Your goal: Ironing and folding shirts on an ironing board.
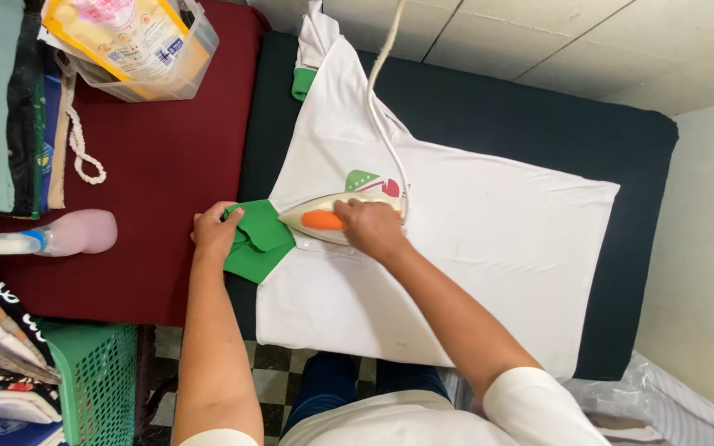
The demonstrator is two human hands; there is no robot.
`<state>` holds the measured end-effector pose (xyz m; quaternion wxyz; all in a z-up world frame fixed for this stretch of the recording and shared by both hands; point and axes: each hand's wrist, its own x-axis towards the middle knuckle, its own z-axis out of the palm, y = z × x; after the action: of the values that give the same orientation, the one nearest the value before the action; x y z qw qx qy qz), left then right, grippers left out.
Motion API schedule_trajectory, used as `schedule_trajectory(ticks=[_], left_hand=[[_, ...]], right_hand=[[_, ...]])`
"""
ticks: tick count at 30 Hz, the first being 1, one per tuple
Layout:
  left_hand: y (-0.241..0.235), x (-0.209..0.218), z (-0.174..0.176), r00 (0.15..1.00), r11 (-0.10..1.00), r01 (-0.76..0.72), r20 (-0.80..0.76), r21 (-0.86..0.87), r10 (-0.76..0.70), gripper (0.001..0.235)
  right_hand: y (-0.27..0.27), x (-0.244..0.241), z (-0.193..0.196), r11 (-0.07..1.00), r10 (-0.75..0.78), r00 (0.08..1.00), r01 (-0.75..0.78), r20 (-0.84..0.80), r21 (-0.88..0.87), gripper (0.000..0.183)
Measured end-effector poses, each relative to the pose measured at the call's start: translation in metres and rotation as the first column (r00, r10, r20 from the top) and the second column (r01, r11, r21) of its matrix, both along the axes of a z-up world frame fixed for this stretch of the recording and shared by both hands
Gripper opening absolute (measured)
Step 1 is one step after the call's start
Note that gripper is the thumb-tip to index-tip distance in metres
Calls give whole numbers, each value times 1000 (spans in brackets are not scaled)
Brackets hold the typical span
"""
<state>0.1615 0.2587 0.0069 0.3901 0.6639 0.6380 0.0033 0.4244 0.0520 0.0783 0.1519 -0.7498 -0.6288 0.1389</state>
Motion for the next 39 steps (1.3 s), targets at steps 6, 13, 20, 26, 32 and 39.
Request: schedule_trajectory(ticks=[6,13,20,26,32,39], left_hand=[[1,7,19,998,996,-58,22,-67,59,25],[1,8,30,998,992,-62,15,-110,64,25],[3,2,12,999,994,-50,0,-98,50,27],[14,-11,-33,997,997,65,29,38,-66,29],[21,-25,-58,990,997,59,124,55,-65,34],[23,-35,-68,976,954,212,-99,211,-195,40]], right_hand=[[-70,40,19,982,-134,990,137,34,-131,25],[-110,33,23,936,-249,968,236,-19,-262,28],[-67,-34,11,990,-137,991,137,-2,21,25],[-92,-26,14,987,-149,989,150,18,-63,17],[-176,21,7,884,-462,886,456,45,100,32],[-276,91,9,566,-815,563,824,135,-20,32]])
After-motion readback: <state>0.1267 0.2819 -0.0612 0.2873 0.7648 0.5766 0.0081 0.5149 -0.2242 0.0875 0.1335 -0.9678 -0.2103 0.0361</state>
